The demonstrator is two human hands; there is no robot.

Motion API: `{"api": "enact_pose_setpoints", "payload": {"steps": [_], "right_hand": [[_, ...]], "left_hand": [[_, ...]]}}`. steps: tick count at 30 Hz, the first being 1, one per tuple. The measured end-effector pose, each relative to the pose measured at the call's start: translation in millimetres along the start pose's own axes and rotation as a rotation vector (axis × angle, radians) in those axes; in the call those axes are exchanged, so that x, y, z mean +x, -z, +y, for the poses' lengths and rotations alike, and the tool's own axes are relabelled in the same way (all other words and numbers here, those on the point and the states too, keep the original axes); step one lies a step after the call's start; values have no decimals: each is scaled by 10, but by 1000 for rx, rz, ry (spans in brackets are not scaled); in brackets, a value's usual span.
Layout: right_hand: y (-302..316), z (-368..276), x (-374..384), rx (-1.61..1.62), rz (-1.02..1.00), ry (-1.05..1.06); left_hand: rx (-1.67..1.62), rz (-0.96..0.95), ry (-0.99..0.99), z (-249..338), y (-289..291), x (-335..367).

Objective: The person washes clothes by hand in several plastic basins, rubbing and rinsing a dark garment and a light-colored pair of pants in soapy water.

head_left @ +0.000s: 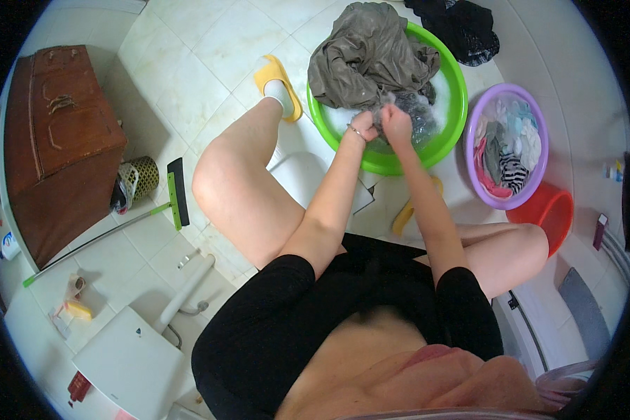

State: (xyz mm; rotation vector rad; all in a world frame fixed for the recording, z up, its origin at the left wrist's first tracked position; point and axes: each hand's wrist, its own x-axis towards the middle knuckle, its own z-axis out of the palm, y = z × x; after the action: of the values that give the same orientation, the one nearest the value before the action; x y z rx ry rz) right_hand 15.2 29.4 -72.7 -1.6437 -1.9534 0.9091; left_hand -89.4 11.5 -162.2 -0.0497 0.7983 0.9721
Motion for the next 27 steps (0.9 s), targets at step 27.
{"api": "enact_pose_setpoints", "payload": {"steps": [27], "right_hand": [[-425,986,-158,270,-179,-394]], "left_hand": [[110,914,84,7,95,-71]]}}
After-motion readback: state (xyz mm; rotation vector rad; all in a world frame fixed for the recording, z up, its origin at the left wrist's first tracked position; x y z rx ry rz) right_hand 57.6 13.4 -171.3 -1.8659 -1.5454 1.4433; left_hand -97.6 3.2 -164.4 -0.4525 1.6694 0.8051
